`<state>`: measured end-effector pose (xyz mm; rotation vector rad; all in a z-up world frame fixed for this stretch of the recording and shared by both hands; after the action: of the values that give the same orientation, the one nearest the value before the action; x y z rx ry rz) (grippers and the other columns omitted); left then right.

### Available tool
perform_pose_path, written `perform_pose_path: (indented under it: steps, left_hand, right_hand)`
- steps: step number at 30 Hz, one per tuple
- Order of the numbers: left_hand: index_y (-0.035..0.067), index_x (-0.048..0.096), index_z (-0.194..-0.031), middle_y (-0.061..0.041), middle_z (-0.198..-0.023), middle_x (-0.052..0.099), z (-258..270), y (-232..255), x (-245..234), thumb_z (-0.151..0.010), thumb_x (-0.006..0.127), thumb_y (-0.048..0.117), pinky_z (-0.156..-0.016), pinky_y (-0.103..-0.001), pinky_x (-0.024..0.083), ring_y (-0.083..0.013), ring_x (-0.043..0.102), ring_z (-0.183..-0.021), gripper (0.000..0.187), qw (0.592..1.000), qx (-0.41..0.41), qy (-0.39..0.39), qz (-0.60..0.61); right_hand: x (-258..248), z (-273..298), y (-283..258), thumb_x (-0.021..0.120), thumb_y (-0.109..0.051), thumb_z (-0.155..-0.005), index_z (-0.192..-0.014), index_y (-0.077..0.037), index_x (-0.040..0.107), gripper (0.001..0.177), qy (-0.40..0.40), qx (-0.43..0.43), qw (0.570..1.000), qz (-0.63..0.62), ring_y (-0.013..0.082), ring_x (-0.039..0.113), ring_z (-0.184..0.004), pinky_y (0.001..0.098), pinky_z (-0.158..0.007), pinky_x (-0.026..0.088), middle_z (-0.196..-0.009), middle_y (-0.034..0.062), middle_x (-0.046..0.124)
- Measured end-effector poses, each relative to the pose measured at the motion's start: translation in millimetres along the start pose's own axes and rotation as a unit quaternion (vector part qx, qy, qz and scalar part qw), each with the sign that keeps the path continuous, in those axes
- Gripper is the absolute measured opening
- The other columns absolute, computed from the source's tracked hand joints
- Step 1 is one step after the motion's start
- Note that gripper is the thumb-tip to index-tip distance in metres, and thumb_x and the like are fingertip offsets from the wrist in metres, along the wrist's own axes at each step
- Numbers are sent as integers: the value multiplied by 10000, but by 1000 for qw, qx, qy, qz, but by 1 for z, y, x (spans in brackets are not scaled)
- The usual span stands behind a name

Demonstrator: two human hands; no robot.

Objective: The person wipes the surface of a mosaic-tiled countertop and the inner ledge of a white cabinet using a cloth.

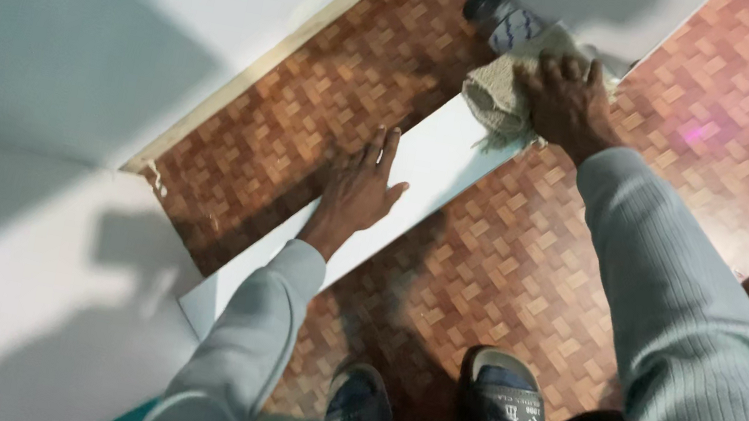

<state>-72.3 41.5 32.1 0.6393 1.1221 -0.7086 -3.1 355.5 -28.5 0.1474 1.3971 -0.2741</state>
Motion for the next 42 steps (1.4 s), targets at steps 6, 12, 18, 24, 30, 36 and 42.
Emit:
perform_pose_path:
  steps: [6,12,18,24,30,36,42]
  left_hand:
    - [70,168,-1621,-180,-1673,230,19,-28,8,-970,624,452,-1236,-553,228,-373,339,-1490,882,999,23,-16,46]
    - [117,180,-1612,-141,-1686,202,9,-20,-18,-991,569,497,-1217,-576,192,-387,282,-1500,825,995,-56,-19,79]
    - [24,213,-1612,-200,-1703,256,13,17,13,-931,619,360,-1290,-507,191,-380,262,-1569,861,995,58,29,-75]
    - [-17,154,-1614,-224,-1666,252,23,4,45,-1000,523,438,-1255,-543,160,-372,225,-1556,849,997,23,21,74]
    - [-27,167,-1599,-230,-1685,187,12,13,56,-961,545,366,-1260,-555,138,-385,154,-1575,839,998,31,35,43]
    - [3,88,-1620,-175,-1718,62,9,18,53,-858,597,218,-1220,-650,106,-356,80,-1581,941,999,-32,-31,26]
    - [79,90,-1627,-69,-1732,65,47,-11,52,-917,608,240,-1190,-762,141,-303,96,-1599,893,999,-25,-35,5]
  right_hand:
    - [4,1,-23,445,-428,-1048,-1604,-206,289,618,18,-43,999,-2,554,320,-1408,702,-1061,335,-1611,261,265]
    - [-13,29,-98,514,-446,-990,-1602,-179,289,704,-61,-117,991,28,523,354,-1404,674,-1003,454,-1615,249,292]
    - [-10,65,-198,574,-389,-1024,-1482,-179,503,508,-60,-233,969,51,376,492,-1389,512,-997,548,-1591,158,458]
    - [-26,65,-186,636,-594,-861,-1580,-279,322,846,-103,-228,968,12,308,339,-1470,508,-1132,391,-1649,76,282]
    - [6,73,-168,537,-636,-946,-1580,-207,311,798,-64,-222,972,-44,298,262,-1524,492,-1172,323,-1670,96,233]
    - [16,71,-179,612,-515,-974,-1516,-115,435,696,-1,-292,953,-80,380,386,-1464,472,-1171,393,-1581,165,398]
    - [9,80,-218,695,-246,-780,-1414,-34,528,689,-42,-279,948,-148,421,412,-1339,495,-1056,432,-1490,198,506]
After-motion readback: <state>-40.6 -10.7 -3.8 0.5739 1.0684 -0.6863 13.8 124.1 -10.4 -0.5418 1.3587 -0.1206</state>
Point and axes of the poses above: each hand's wrist, its own z-axis away from the middle knuckle, its own x-axis out of the palm, y = z × x, the point moved 4 cm from there along -z, towards the middle knuckle
